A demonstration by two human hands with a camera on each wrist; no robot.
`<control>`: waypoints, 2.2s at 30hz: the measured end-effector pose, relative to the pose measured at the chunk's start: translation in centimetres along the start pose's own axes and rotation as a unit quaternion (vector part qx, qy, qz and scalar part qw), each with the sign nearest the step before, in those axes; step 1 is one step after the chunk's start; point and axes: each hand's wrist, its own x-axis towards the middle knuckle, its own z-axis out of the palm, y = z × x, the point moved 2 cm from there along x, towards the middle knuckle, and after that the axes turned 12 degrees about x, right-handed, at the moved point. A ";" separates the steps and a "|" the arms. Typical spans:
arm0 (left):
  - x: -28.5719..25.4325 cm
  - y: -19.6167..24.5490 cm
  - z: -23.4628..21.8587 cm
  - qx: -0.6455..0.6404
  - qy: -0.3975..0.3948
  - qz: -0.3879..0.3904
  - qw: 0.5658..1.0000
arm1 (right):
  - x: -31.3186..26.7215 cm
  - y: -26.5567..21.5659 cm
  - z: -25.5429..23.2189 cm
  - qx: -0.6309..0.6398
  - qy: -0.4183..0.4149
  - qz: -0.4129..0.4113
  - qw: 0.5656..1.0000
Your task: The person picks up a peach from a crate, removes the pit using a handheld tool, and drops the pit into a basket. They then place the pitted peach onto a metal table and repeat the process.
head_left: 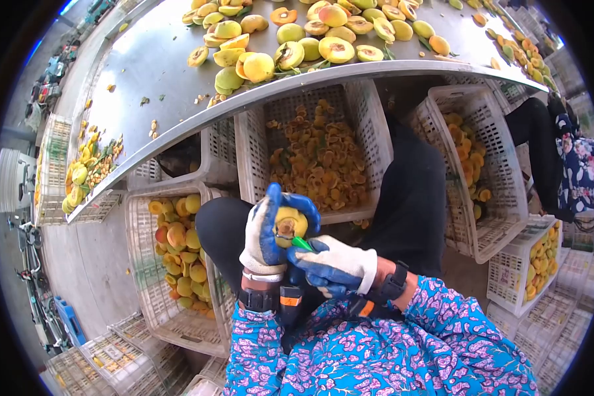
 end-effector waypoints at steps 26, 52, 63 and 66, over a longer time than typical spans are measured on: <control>0.2 -0.2 -0.3 0.117 -0.073 0.122 0.983 | -0.9 -0.8 0.0 0.021 -0.031 0.070 0.997; 2.2 -3.1 -1.8 0.078 0.039 -0.029 0.996 | -14.9 -10.5 18.3 -0.832 -0.058 -0.323 0.447; 1.6 -2.3 -0.7 0.087 0.028 -0.053 0.994 | -13.9 -10.3 17.9 -0.844 -0.087 -0.304 0.432; 1.6 -2.5 -0.8 0.063 0.019 -0.039 0.997 | -13.7 -10.0 18.2 -0.847 -0.089 -0.300 0.430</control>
